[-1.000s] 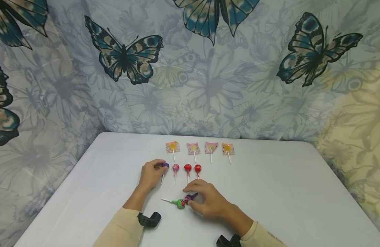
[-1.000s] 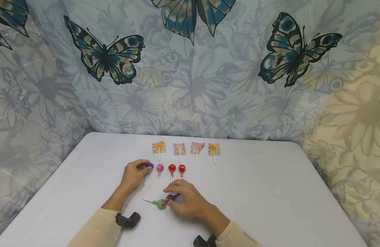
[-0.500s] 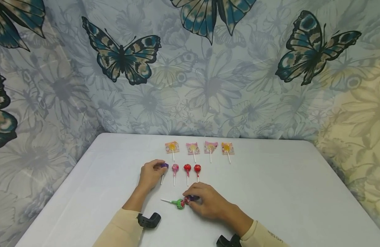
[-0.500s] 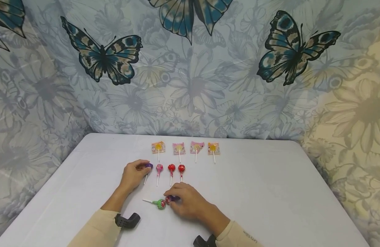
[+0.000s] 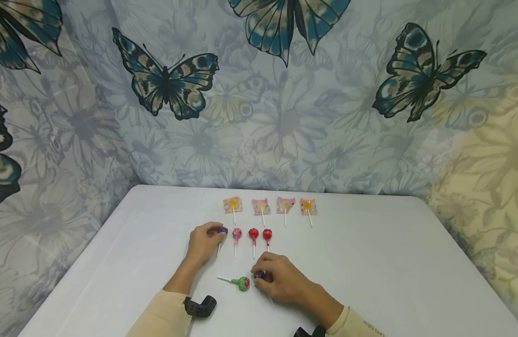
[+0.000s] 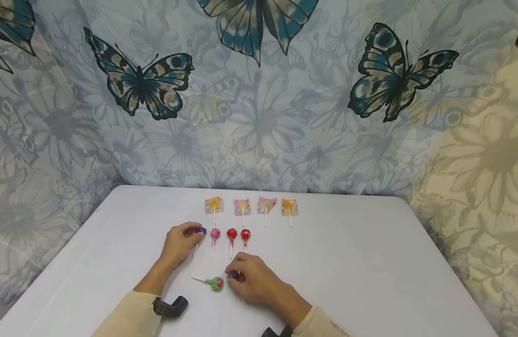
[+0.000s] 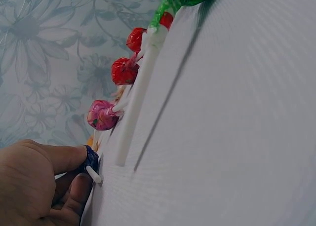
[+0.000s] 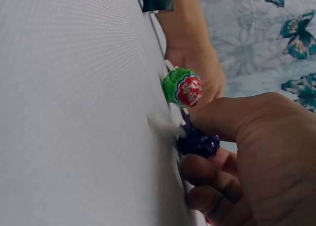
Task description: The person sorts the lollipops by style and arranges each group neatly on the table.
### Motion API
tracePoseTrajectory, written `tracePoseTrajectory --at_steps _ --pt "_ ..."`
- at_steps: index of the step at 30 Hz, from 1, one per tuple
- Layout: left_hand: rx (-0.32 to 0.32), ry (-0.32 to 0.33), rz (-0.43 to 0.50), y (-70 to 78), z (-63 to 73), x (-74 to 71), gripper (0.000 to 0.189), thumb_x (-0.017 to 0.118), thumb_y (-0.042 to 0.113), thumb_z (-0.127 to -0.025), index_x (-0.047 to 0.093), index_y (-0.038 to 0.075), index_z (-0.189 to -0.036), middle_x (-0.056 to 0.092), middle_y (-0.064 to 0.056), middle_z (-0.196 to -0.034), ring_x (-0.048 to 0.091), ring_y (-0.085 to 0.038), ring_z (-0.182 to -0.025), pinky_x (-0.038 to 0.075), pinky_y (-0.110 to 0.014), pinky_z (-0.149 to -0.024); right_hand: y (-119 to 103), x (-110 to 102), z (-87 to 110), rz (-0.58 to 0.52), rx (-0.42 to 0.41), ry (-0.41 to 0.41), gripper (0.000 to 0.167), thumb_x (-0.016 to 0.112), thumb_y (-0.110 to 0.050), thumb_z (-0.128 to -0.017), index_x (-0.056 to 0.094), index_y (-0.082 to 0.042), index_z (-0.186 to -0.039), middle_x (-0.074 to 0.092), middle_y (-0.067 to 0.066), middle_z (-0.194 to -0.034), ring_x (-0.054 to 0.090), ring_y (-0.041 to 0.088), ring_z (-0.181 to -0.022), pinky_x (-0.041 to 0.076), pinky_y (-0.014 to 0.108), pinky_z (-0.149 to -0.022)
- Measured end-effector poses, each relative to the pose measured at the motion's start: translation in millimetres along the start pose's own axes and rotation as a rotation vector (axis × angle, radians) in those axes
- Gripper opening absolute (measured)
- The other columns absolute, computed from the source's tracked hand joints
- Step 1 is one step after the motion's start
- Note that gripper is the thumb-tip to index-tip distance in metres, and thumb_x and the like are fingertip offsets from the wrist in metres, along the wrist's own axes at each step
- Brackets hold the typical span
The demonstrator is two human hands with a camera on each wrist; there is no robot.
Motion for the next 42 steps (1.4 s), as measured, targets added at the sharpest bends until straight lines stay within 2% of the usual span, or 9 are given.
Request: tracePoseTrajectory --at_steps 8,22,26,37,40,42 --pt "0.022 0.006 0.003 -0.3 1.6 0.2 0.023 0.074 0.008 -0.084 0.071 0.004 -0.106 0.061 0.002 -0.077 0.055 -0.015 -0.069 0.047 -0.026 -0.060 2 2 1.1 0.039 0.015 0.000 0.017 0.076 -0.021 -0.085 0.073 -0.014 -0.100 0.056 -0.013 -0.091 0.050 0.003 -0.075 0.045 0.017 -0.063" --pt "0.045 0.019 0.008 -2.1 2.5 0.8 0.022 0.074 0.005 -0.083 0.071 0.002 -0.105 0.062 0.001 -0.076 0.054 -0.014 -0.069 0.046 -0.025 -0.060 1 4 2.3 0.046 -0.012 0.032 0.014 0.072 -0.011 -0.080 0.073 -0.014 -0.094 0.058 -0.014 -0.087 0.050 0.001 -0.073 0.044 0.017 -0.063" --pt "0.047 0.019 0.008 -1.1 2.0 1.3 0.022 0.074 0.005 -0.083 0.071 0.002 -0.105 0.062 0.001 -0.077 0.055 -0.014 -0.069 0.047 -0.025 -0.060 0 2 1.9 0.040 -0.040 0.067 0.014 0.072 -0.009 -0.078 0.073 -0.013 -0.091 0.059 -0.014 -0.086 0.051 0.001 -0.074 0.044 0.017 -0.063" --pt "0.026 0.019 -0.001 -0.6 1.6 -0.4 0.024 0.075 0.007 -0.083 0.071 0.002 -0.106 0.062 0.001 -0.077 0.056 -0.014 -0.070 0.047 -0.026 -0.062 -4 -6 -0.7 -0.067 -0.127 0.201 0.020 0.073 0.000 -0.076 0.071 -0.008 -0.094 0.060 -0.011 -0.086 0.054 0.006 -0.072 0.049 0.020 -0.062" --pt "0.026 0.016 0.001 -1.0 0.8 0.0 0.024 0.075 0.007 -0.083 0.071 0.002 -0.106 0.061 0.001 -0.077 0.055 -0.014 -0.070 0.047 -0.025 -0.061 -5 -12 -1.2 -0.101 -0.154 0.256 0.023 0.073 0.002 -0.076 0.071 -0.008 -0.096 0.061 -0.010 -0.087 0.054 0.006 -0.072 0.050 0.023 -0.061" --pt "0.030 0.016 0.001 -0.8 0.3 0.1 0.024 0.075 0.007 -0.083 0.071 0.003 -0.106 0.061 0.001 -0.077 0.055 -0.014 -0.070 0.047 -0.025 -0.061 -16 -22 -2.3 -0.124 -0.194 0.302 0.025 0.072 0.006 -0.075 0.069 -0.008 -0.095 0.063 -0.005 -0.086 0.056 0.010 -0.070 0.052 0.026 -0.059"
Point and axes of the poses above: each hand's wrist, its own z-axis away from the middle knuckle, its own x-axis out of the palm, y = z × x, the point moved 3 cm from there along -z, towards the middle knuckle
